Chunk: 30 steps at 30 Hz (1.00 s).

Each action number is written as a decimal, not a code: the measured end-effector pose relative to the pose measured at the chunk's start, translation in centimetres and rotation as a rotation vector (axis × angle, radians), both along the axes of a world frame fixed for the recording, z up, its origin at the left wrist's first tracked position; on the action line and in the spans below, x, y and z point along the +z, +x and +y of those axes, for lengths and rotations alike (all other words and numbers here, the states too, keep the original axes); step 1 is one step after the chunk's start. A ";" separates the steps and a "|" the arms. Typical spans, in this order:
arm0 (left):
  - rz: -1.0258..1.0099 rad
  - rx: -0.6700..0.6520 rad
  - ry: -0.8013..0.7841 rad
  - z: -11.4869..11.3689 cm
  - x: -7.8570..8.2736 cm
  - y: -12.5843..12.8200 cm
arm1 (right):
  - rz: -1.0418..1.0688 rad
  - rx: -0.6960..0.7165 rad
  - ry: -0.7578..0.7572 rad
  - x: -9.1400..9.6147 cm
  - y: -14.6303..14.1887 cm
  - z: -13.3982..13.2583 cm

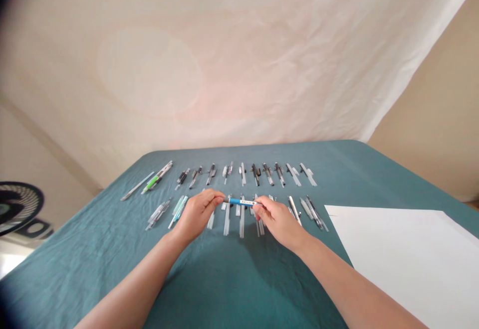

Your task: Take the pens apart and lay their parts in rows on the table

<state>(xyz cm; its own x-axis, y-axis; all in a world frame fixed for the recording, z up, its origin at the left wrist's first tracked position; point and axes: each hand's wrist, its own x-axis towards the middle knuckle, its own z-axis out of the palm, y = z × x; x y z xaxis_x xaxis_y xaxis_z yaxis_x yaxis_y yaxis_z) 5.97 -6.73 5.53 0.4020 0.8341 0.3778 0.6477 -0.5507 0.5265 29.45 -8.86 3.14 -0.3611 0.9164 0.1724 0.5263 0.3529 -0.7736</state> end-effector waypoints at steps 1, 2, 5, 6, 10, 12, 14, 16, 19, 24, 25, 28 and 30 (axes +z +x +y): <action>-0.017 -0.024 0.013 -0.1 0.0 0.0 | 0.015 0.016 -0.029 0.0 0.0 0.0; -0.027 -0.046 0.024 -0.2 0.1 0.0 | 0.021 0.025 -0.047 0.1 0.1 0.0; -0.028 -0.096 0.068 -0.6 0.4 0.0 | 0.065 0.035 -0.135 0.3 0.3 0.0; -0.021 -0.114 0.087 -0.7 0.5 -0.1 | 0.101 0.052 -0.193 0.3 0.3 0.0; 0.054 -0.143 0.190 -1.2 1.0 -0.2 | 0.269 0.215 -0.454 0.3 0.3 -0.2; 0.137 -0.146 0.251 -1.4 1.3 -0.2 | 0.324 0.286 -0.544 0.3 0.2 -0.2; 0.236 -0.153 0.297 -1.6 1.6 -0.1 | 0.329 0.307 -0.575 0.4 0.2 -0.3; 0.321 -0.158 0.316 -1.7 1.9 0.0 | 0.261 0.278 -0.496 0.6 0.3 -0.3; 0.362 -0.162 0.302 -1.9 2.0 0.1 | 0.082 0.195 -0.239 1.0 0.4 -0.4; 0.223 -0.148 0.086 -1.5 1.3 0.2 | -0.179 0.096 0.102 0.6 0.5 -0.4; 0.176 -0.153 0.017 -1.3 1.1 0.2 | -0.215 0.074 0.171 0.4 0.4 -0.3; -0.046 -0.144 -0.179 -0.7 0.6 0.3 | -0.248 0.025 0.255 0.1 0.4 -0.2; -0.274 -0.121 -0.307 -0.5 0.6 0.3 | -0.172 0.022 0.146 0.2 0.3 -0.1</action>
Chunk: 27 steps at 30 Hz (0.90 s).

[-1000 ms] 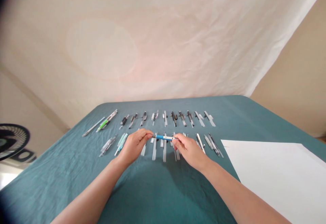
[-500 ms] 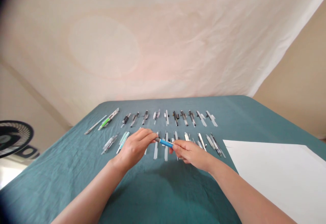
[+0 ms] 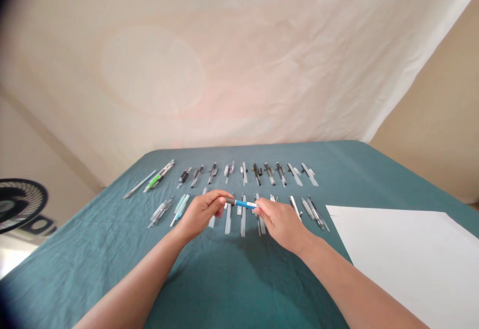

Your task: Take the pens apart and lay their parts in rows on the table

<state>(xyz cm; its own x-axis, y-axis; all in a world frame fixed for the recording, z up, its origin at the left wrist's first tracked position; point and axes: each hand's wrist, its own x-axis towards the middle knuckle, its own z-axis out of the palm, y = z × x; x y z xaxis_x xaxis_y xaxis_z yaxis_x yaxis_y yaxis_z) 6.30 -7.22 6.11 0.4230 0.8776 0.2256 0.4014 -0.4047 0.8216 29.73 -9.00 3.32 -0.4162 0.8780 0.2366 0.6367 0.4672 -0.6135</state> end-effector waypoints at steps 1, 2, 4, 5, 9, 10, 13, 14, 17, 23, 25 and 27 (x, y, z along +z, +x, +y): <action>-0.112 0.005 -0.073 0.1 0.1 0.0 | 0.071 0.014 -0.105 0.1 -0.1 0.0; -0.217 -0.003 -0.142 0.1 0.1 0.1 | 0.160 0.042 -0.238 0.1 -0.1 -0.1; -0.375 -0.035 -0.254 0.0 0.2 0.2 | 0.356 0.133 -0.535 0.1 -0.4 -0.2; -0.426 -0.045 -0.301 0.0 0.2 0.2 | 0.443 0.183 -0.667 0.1 -0.5 -0.3; -0.543 0.011 -0.383 -0.1 -0.5 0.6 | 0.565 0.297 -0.832 0.2 -1.1 -0.8; -0.568 0.040 -0.381 -0.1 -0.7 0.7 | 0.545 0.298 -0.801 0.2 -1.2 -0.9; -0.664 0.106 -0.387 -0.4 -0.9 1.3 | 0.490 0.265 -0.695 0.5 -1.7 -1.1; -0.699 0.095 -0.405 -0.6 -0.9 1.5 | 0.490 0.254 -0.678 0.5 -1.8 -1.2; -0.780 -0.028 -0.491 -1.0 -0.6 2.0 | 0.514 0.234 -0.673 0.4 -1.9 -1.1; -0.757 0.051 -0.521 -0.9 -1.4 2.2 | 0.403 0.201 -0.520 0.6 -1.8 -1.1; -0.760 0.083 -0.511 -0.9 -1.6 2.2 | 0.336 0.176 -0.429 0.7 -1.7 -1.2; -0.809 0.050 -0.518 -1.0 -1.5 2.4 | 0.297 0.157 -0.396 0.8 -1.7 -1.1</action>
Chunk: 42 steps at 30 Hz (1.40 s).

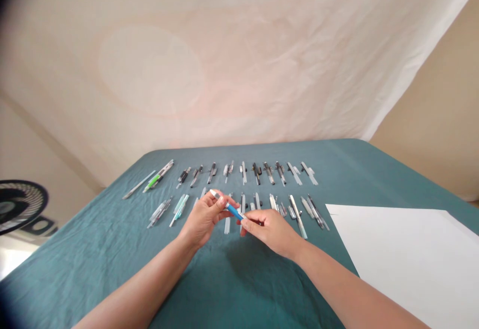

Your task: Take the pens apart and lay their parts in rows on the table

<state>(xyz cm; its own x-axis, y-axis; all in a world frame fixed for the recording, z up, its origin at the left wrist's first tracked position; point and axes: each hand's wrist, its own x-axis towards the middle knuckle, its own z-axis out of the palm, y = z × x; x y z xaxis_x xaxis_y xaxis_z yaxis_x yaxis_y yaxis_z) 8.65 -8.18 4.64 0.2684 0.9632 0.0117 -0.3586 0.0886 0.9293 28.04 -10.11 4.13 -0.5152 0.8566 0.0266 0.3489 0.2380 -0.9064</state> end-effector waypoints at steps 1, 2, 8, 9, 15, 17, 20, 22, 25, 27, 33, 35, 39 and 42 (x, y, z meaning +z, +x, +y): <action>-0.033 -0.023 -0.002 0.0 0.2 0.0 | -0.007 -0.004 0.000 0.0 0.0 0.1; -0.061 -0.048 -0.006 -0.1 0.3 0.1 | -0.011 -0.006 -0.006 0.0 0.1 0.1; -0.022 -0.028 0.002 0.1 0.2 -0.1 | -0.062 -0.001 0.028 -0.2 0.1 0.2; -0.019 -0.013 0.005 0.1 0.1 -0.1 | -0.069 -0.002 0.038 -0.2 0.1 0.2; -0.047 -0.077 0.005 0.1 0.3 -0.2 | -0.070 -0.043 0.059 -0.3 0.1 0.2; -0.017 -0.050 0.004 0.2 0.2 -0.3 | -0.076 -0.053 0.061 -0.3 0.1 0.3; 0.035 0.030 0.006 0.3 -0.2 -0.4 | -0.096 -0.068 0.065 -0.4 -0.1 0.3; 0.047 0.052 0.018 0.4 -0.3 -0.4 | -0.078 -0.071 0.052 -0.3 -0.2 0.2; 0.042 -0.005 0.014 0.4 -0.1 -0.3 | -0.006 -0.086 0.005 -0.2 -0.3 0.2; 0.053 -0.052 0.004 0.3 0.0 -0.3 | 0.025 -0.114 -0.022 -0.3 -0.2 0.4; 0.088 -0.037 0.022 0.4 -0.1 -0.3 | 0.051 -0.153 -0.052 -0.7 0.0 0.7; 0.080 -0.031 0.015 0.4 -0.2 -0.2 | 0.099 -0.083 -0.083 -0.9 0.1 0.7; 0.083 -0.022 0.006 0.4 -0.4 -0.2 | 0.118 -0.021 -0.127 -1.1 0.2 0.6; 0.088 -0.001 0.004 0.3 -0.5 -0.1 | 0.073 -0.073 -0.083 -1.1 0.1 0.5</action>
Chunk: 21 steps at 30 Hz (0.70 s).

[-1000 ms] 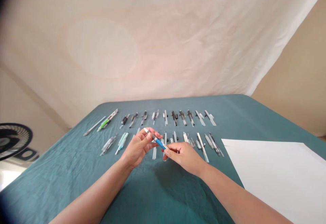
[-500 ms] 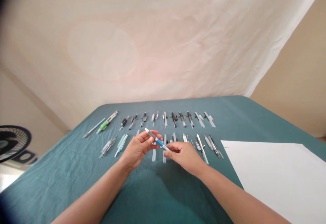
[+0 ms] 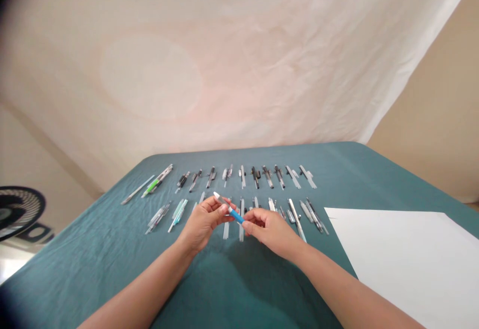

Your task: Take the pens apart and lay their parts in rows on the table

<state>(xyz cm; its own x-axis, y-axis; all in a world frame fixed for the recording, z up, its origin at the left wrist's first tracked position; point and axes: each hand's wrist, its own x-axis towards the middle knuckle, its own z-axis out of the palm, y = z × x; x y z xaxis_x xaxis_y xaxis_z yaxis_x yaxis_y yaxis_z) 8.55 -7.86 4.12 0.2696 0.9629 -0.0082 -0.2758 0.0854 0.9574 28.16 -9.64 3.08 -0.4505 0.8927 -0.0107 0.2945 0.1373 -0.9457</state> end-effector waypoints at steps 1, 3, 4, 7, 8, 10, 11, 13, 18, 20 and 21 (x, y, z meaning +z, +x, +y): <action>-0.005 0.013 0.000 0.0 0.0 0.0 | -0.042 -0.028 0.034 0.1 -0.1 -0.1; -0.024 0.043 -0.006 0.1 -0.1 0.0 | -0.128 -0.073 0.104 0.3 -0.2 -0.2; -0.037 0.056 -0.014 0.1 -0.1 0.0 | -0.155 -0.085 0.127 0.4 -0.3 -0.3; -0.092 0.086 -0.059 0.5 0.1 -0.3 | -0.151 -0.078 0.144 0.7 -0.5 -0.5; -0.113 0.094 -0.075 0.6 0.2 -0.5 | -0.138 -0.069 0.139 0.7 -0.4 -0.5; -0.153 0.115 -0.101 0.8 0.3 -0.8 | -0.114 -0.054 0.120 0.7 -0.4 -0.4; -0.168 0.131 -0.109 1.0 0.4 -1.0 | -0.103 -0.051 0.109 0.7 -0.3 -0.4; -0.186 0.165 -0.120 1.2 0.4 -1.3 | -0.081 -0.049 0.088 0.6 -0.3 -0.4; -0.213 0.212 -0.116 1.6 0.5 -1.8 | -0.030 -0.053 0.055 0.4 -0.2 -0.3; -0.228 0.231 -0.103 2.0 0.6 -2.3 | -0.014 -0.056 0.047 0.3 0.0 -0.2; -0.241 0.243 -0.095 2.2 0.6 -2.6 | -0.007 -0.057 0.039 0.2 0.1 -0.1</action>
<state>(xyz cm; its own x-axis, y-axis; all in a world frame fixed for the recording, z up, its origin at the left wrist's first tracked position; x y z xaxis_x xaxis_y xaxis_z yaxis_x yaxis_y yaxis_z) 5.95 -5.69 4.77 0.0377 0.9972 -0.0645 -0.5159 0.0748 0.8534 28.24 -9.77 3.31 -0.3985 0.9169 0.0221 0.3094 0.1571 -0.9379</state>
